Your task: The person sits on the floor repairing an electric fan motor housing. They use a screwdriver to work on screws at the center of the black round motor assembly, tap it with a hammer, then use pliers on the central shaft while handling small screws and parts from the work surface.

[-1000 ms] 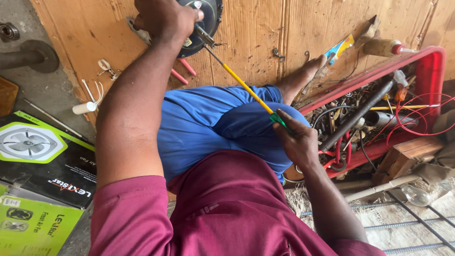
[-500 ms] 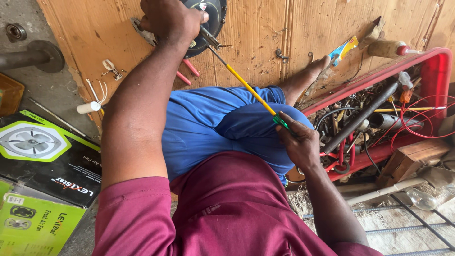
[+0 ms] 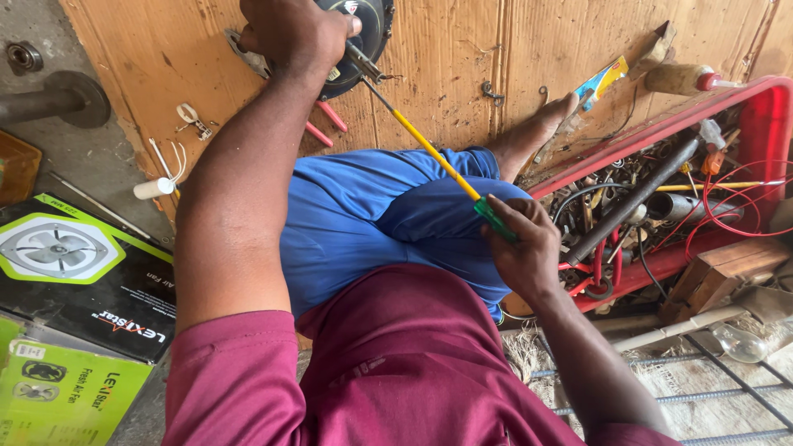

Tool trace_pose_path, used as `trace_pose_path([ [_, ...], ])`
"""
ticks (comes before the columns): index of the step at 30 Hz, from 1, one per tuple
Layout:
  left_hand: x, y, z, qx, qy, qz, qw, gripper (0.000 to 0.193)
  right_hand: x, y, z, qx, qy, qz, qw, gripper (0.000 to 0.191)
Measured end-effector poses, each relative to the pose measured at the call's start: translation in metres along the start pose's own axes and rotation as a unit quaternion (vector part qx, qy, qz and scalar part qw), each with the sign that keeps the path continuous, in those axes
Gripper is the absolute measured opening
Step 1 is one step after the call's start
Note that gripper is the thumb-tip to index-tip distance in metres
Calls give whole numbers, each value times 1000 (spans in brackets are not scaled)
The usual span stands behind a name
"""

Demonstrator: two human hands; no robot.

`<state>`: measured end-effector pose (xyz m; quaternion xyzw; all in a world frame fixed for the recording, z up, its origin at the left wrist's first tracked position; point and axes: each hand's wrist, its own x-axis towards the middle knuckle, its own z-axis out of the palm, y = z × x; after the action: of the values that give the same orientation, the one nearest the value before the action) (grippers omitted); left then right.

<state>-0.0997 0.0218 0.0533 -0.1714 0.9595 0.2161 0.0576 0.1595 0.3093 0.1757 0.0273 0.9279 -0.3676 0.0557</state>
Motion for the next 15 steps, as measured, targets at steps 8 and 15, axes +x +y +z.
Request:
trace_pose_path([
  [8,-7,11,-11,2,72,10,997,81,16,-9,-9,-110,-284,146,941,43],
  [15,9,-3,-6,28,-61,-70,995,77,43,-52,-10,-202,-440,232,843,24],
])
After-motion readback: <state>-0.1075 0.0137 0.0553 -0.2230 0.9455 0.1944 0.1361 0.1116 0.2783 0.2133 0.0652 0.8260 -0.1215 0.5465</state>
